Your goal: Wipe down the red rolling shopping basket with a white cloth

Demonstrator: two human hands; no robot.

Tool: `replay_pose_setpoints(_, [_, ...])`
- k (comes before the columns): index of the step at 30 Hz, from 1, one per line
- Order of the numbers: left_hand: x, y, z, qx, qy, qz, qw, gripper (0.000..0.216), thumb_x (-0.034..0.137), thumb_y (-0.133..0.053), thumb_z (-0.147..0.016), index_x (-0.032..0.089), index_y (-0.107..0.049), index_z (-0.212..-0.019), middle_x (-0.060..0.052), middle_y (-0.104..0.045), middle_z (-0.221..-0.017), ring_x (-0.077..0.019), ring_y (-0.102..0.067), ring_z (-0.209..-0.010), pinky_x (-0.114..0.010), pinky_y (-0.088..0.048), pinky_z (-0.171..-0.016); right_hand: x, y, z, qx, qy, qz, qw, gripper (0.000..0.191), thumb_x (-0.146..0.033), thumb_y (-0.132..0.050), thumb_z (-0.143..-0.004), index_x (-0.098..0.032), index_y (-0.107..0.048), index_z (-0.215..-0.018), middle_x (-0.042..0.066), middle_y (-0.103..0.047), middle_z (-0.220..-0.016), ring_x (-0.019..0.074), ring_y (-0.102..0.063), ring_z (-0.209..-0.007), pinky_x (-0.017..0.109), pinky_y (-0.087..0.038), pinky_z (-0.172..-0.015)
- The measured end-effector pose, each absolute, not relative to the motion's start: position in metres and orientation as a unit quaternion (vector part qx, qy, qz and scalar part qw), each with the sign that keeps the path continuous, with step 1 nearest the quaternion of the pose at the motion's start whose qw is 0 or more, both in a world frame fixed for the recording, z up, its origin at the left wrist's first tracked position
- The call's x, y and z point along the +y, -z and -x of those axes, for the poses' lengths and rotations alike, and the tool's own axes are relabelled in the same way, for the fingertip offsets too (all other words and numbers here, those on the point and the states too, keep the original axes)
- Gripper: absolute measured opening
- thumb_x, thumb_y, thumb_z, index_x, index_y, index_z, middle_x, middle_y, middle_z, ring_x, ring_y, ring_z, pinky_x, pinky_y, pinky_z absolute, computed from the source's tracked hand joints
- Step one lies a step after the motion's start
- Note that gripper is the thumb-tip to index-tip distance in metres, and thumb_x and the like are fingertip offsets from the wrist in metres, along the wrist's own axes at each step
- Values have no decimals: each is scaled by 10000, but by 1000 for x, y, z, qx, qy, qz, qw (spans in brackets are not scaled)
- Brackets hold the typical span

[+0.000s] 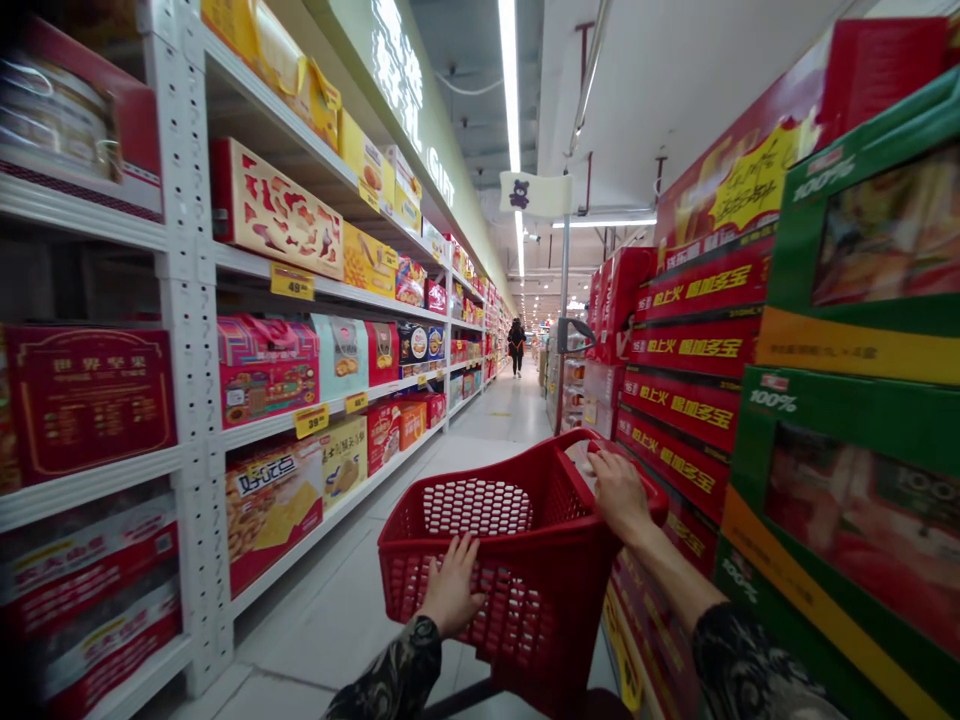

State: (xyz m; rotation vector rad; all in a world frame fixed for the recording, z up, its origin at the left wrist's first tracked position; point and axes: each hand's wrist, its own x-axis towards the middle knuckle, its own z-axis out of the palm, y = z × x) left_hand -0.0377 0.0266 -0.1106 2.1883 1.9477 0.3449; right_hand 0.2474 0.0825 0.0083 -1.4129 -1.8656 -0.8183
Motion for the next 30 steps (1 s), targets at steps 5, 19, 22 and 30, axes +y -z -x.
replay_pose_setpoints(5, [26,108,37,665,-108,-735,83,840,274,-491,-636,207,-190,-1418,0,-111,-1515,-235,-64,-1388,-563,-115,-1084,82,14,-291,-662,299,595,345,364,-100,-393,-768,-128,-620,-1050,126,-631,-1079,232,-563,-976,372,-422,-864])
replay_pose_setpoints(19, [22,99,37,665,-74,-740,68,802,278,-474,-673,220,-182,-1418,-1,-119,-1515,-225,-74,-1387,-541,-132,-1084,54,69,-198,-788,265,482,278,464,-29,-352,-760,-208,-596,-1112,58,-622,-1153,205,-508,-1107,418,-309,-999])
replay_pose_setpoints(22, [24,101,38,662,-81,-742,62,792,265,-462,-664,217,-204,-1412,-10,-149,-1511,-225,-100,-1383,-541,-139,-1085,61,49,-227,-739,302,512,318,426,-62,-351,-789,-181,-583,-1126,88,-607,-1168,218,-509,-1101,419,-329,-979])
replay_pose_setpoints(30, [26,100,29,675,-92,-730,54,794,282,-490,-670,206,-213,-1410,-71,-204,-1496,-257,-138,-1370,-526,-161,-1078,56,39,-258,-668,352,578,310,387,-107,-378,-792,-134,-583,-1119,128,-599,-1171,258,-483,-1125,459,-308,-991])
